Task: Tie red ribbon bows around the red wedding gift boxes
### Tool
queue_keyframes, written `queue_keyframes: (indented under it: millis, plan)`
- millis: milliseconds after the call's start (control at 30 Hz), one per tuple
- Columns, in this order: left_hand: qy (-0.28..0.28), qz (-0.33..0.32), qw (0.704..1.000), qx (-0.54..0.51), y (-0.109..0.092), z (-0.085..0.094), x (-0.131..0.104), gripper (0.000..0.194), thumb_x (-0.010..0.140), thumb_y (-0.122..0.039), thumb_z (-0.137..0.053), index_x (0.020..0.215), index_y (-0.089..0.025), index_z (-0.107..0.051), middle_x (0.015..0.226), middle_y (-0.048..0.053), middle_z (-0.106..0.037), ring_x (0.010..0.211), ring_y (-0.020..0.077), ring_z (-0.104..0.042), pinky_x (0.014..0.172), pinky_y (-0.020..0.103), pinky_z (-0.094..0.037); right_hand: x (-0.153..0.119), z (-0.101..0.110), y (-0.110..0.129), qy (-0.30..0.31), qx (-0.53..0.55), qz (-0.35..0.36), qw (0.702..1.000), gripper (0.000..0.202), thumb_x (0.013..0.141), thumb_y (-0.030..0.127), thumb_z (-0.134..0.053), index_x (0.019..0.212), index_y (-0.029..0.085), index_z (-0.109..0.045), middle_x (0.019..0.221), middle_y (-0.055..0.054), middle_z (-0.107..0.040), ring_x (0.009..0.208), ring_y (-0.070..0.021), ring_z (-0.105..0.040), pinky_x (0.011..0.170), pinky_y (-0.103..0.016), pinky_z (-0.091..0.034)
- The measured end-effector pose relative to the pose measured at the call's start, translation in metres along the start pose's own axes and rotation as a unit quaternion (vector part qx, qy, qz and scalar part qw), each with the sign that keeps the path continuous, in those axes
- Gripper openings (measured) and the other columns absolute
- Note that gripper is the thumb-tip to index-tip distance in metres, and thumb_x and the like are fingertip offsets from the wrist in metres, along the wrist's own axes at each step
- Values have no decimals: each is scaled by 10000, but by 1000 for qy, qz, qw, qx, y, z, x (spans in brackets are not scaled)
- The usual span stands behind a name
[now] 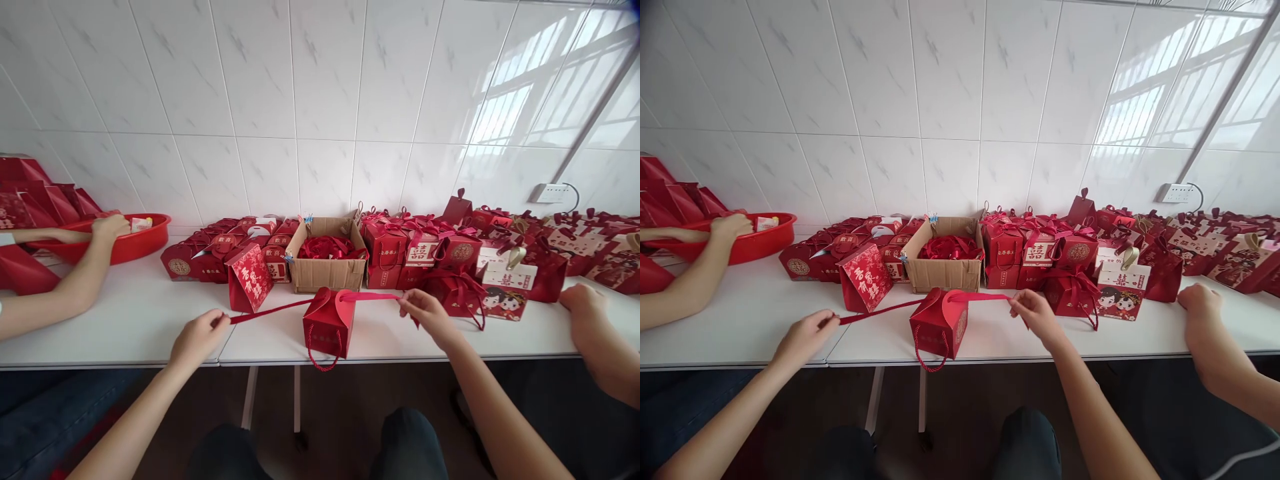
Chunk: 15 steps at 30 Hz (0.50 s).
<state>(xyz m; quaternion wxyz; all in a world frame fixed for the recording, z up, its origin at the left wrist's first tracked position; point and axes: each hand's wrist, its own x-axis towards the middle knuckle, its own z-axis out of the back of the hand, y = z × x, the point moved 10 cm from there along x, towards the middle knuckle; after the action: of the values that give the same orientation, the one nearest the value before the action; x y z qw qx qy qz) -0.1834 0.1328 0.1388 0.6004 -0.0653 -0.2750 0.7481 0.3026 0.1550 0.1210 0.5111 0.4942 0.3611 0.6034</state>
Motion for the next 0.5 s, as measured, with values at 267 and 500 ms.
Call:
queue_keyframes:
  millis: [267,500]
  plan:
    - [-88,-17,922,-378,-56,100,18,170,737,-344,-645,703,-210,-546,636,-26,-612,684,175,-631,662,260,-494,31,34,83,-34,77,67,994,357,685,508,-764,854,202,-694,815,-36,-666,737,-158,-616,674,-278,-492]
    - [-108,-131,932,-320,-163,139,26,150,771,-249,-669,879,-148,-689,743,14,-698,681,143,-658,634,240,-516,42,35,174,-58,-52,212,974,318,658,483,-783,824,213,-763,843,-59,-732,841,-228,-661,803,-406,-524]
